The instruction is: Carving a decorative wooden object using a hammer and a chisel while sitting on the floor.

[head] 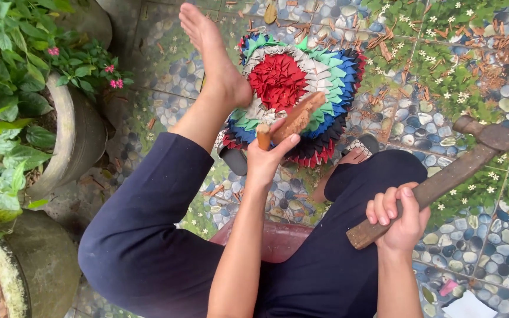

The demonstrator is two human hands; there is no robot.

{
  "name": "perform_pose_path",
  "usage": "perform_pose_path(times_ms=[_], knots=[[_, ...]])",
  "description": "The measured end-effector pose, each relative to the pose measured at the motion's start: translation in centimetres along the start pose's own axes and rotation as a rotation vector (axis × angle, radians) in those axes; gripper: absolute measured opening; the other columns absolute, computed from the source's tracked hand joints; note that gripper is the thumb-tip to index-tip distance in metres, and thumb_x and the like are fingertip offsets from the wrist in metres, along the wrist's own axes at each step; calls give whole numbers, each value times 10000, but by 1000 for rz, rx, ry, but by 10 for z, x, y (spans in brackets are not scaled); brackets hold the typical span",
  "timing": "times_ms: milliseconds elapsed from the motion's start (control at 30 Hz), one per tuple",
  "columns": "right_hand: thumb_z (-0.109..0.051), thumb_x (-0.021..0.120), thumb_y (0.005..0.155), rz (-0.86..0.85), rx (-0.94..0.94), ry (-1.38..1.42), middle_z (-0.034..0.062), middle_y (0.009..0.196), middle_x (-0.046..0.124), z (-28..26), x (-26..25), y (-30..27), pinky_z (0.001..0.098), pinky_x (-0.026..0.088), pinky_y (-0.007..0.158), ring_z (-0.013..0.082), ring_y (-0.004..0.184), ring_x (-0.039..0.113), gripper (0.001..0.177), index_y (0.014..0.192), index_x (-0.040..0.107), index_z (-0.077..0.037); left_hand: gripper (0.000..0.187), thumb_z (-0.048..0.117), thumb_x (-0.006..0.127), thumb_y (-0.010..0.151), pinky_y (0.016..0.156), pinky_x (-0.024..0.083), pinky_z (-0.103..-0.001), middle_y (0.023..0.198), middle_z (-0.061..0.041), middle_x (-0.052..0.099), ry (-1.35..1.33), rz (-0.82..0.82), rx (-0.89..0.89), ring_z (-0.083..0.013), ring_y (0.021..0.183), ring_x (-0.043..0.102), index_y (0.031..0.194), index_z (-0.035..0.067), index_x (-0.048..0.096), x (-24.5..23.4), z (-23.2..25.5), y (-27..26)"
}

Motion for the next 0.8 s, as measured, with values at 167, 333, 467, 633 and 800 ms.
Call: perform_pose_path(times_ms=[167, 333, 467, 633, 800], knots=[[-143, 457, 1090, -21, 14, -49, -35, 509, 315, 11, 0, 0, 247, 421, 336, 61, 350, 384, 170, 933, 489, -88, 230, 287, 812, 906, 389, 303, -189, 535, 59, 428, -360, -371, -90, -17, 429, 364, 890, 77, 722, 14, -45, -6], [-578, 756, 847, 24, -4, -88, 85, 856, 591, 11, 0, -1, 207, 436, 343, 33, 382, 410, 670, 1160, 534, -29, 393, 323, 655, 1027, 376, 237, -154, 493, 78, 283, -432, -701, -148, 5, 417, 195, 698, 131, 559, 30, -26, -24], [-567, 819, 769, 15, -26, -106, 89, 1158, 688, 6, -4, -1, 175, 468, 346, -1, 385, 442, 847, 1305, 483, -3, 421, 379, 628, 1045, 344, 238, -155, 507, 79, 315, -410, -783, -198, 21, 392, 219, 709, 140, 545, 46, -23, -35], [-482, 888, 734, 16, -6, -139, 83, 878, 676, 8, -29, -6, 192, 484, 291, 1, 329, 461, 813, 1290, 515, -21, 468, 444, 610, 1035, 312, 233, -165, 483, 83, 349, -225, -816, -276, 25, 335, 244, 722, 102, 551, 57, -40, -50], [-164, 879, 758, 17, 16, -140, 78, 818, 675, 25, -55, -18, 263, 504, 269, 58, 282, 478, 593, 1229, 539, -46, 582, 566, 561, 1017, 299, 243, -186, 447, 46, 367, -52, -726, -350, -9, 302, 277, 699, 79, 556, 57, -4, -55]])
Point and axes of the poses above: each hand's wrist, its own y-axis towards the middle knuckle, its own x-axis out of the palm, z = x × y, the point moved 7 cm from there along y, towards the middle knuckle
